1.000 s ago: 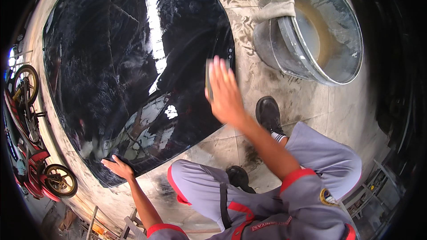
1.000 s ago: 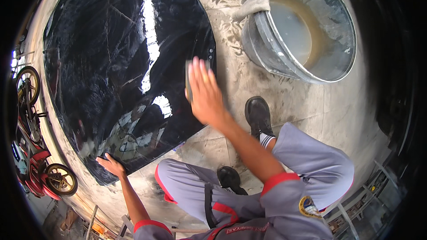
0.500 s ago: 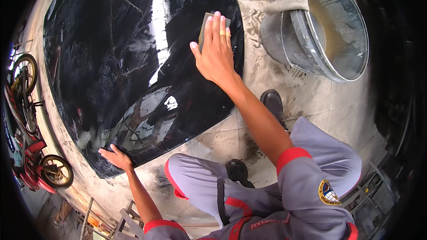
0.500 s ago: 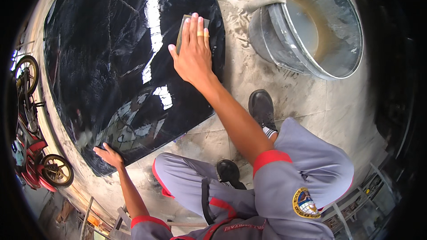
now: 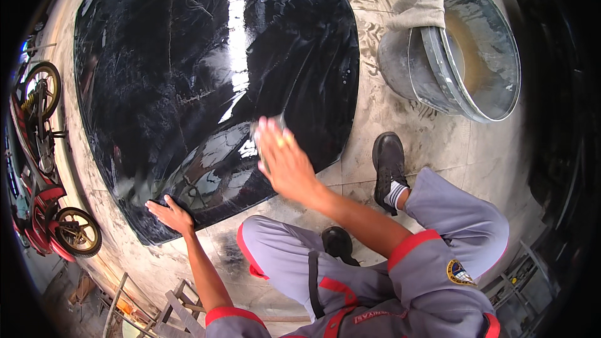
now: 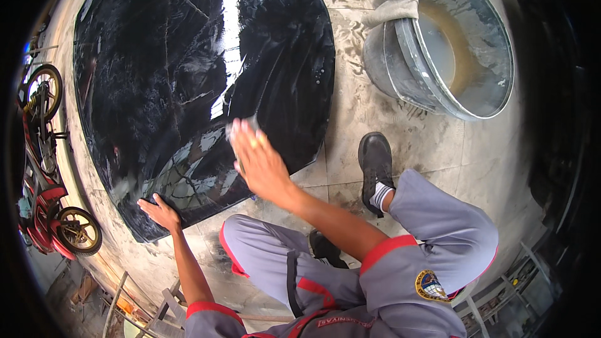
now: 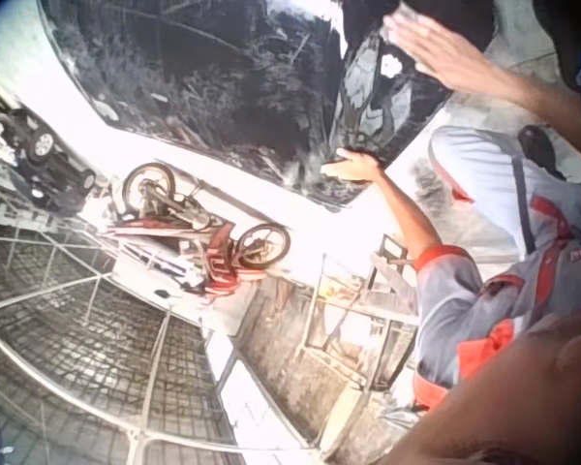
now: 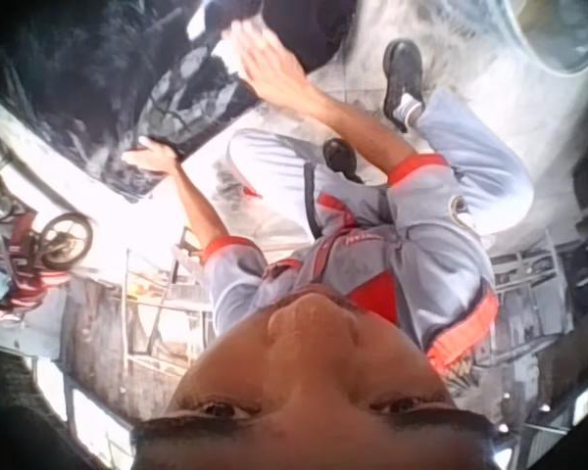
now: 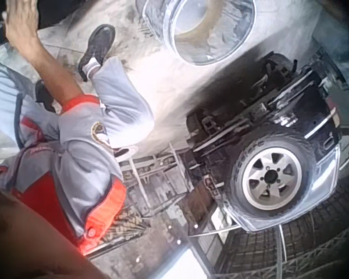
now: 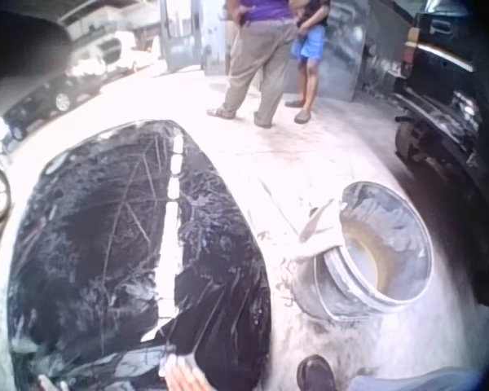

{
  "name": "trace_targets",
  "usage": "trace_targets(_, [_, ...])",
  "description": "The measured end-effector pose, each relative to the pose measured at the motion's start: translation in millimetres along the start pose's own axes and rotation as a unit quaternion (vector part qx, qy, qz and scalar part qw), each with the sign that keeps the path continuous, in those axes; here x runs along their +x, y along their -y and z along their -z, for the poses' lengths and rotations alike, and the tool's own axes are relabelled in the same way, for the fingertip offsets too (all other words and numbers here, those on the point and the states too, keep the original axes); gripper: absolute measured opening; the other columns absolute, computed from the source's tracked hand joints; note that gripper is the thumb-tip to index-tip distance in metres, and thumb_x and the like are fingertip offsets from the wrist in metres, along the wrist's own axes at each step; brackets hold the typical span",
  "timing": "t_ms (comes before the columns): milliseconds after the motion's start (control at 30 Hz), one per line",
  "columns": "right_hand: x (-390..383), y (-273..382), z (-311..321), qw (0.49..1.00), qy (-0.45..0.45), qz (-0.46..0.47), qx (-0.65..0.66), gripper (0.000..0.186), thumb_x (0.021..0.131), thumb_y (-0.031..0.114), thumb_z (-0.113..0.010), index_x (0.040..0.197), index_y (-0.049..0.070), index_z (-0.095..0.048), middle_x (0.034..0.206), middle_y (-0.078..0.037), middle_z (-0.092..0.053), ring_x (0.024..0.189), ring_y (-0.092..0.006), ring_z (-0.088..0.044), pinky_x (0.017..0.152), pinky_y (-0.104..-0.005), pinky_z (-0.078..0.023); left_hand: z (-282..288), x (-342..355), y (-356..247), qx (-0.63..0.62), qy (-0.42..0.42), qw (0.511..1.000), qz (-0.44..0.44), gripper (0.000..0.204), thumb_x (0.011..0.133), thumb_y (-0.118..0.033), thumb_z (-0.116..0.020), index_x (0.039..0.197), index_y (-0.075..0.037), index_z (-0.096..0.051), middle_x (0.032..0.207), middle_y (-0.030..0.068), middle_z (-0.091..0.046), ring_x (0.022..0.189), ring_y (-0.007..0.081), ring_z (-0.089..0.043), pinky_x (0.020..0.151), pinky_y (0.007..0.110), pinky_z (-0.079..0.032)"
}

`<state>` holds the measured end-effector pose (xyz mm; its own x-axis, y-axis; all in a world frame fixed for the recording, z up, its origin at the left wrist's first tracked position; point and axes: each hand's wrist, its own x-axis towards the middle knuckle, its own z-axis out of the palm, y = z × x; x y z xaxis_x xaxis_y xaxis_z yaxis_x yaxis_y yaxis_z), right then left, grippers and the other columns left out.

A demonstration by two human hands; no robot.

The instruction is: The person sands a black car hood by hand using sandpaper and water from a bucket, moving the sandpaper across the surface in circular and sweeping motions.

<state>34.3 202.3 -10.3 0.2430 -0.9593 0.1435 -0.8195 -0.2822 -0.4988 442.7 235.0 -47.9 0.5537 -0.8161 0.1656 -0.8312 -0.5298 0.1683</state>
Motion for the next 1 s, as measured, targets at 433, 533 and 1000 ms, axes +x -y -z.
trace_targets(433, [-48.0,-35.5,15.2,0.996,0.051,-0.079,-0.009,0.075,0.096,0.032,-0.063,0.155,-0.005,-0.036,0.166,-0.025,-0.027,0.155,-0.0382,-0.026,0.122,-0.0508,-0.027,7.6,1.1,-5.1,-0.008,-0.009,1.0,-0.003,0.084,0.108,-0.058,-0.034,0.163,0.002,-0.016,0.171,0.0213,-0.015,0.158,0.0369,-0.014,0.126,0.05,-0.011])
trace_targets(533, [6.8,-80.7,36.5,0.993,-0.055,-0.102,-0.038,0.07,0.1,0.027,-0.057,0.156,-0.006,-0.032,0.166,-0.027,-0.025,0.153,-0.0407,-0.027,0.123,-0.053,-0.025,4.4,-2.8,-7.6,-0.012,-0.002,1.0,-0.004,0.084,0.107,-0.058,-0.034,0.163,0.002,-0.016,0.171,0.0212,-0.015,0.158,0.0381,-0.014,0.126,0.05,-0.011])
trace_targets(1000, [31.1,-152.4,48.3,0.964,-0.158,-0.214,-0.01,0.065,0.107,0.027,-0.043,0.158,-0.009,-0.023,0.167,-0.03,-0.019,0.155,-0.0449,-0.019,0.125,-0.0516,-0.02,-11.7,0.4,-3.0,0.005,0.006,1.0,-0.007,0.084,0.107,-0.061,-0.033,0.164,0.0,-0.016,0.172,0.0197,-0.013,0.158,0.0383,-0.014,0.126,0.051,-0.013])
